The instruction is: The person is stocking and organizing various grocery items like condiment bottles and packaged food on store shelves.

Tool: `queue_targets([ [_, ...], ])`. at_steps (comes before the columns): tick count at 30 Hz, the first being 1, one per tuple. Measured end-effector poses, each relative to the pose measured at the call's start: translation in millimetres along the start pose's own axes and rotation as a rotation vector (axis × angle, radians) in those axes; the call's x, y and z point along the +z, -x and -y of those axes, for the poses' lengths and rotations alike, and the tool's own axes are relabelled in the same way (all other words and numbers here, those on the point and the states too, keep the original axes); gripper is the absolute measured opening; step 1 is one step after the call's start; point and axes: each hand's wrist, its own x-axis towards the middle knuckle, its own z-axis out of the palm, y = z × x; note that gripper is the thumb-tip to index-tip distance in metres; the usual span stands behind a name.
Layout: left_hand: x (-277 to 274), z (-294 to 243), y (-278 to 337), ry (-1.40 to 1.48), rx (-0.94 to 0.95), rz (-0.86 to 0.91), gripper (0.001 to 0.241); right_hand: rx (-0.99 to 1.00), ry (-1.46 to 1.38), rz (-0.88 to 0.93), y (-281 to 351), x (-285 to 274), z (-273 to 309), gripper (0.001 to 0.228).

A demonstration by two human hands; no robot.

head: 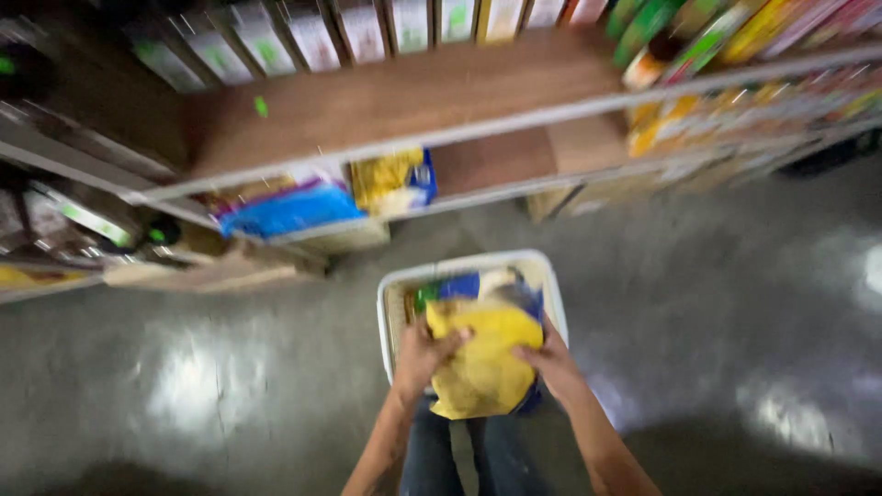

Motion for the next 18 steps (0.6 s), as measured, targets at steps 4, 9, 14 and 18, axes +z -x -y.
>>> queue_targets([
  [4, -9, 74, 24, -0.065, 0.168, 0.072, 0.036, -0.146, 0.261, 0.015, 44, -23, 16, 0.07],
  [9, -20, -25, 75, 0.206, 0.164, 0.277, 0.055, -0.458, 0.638, -0.047, 79, 25, 80, 0.053],
  [14, -16, -88, 105, 0.908, -0.306, 0.628, 0.081, -1.119, 0.943, 0.247, 153, 146, 206, 0.051],
  [18, -30, -94, 105, 0.935, -0.287, 0.582, 0.072, -1.129, 0.822, 0.241, 193, 160, 204, 0.065],
])
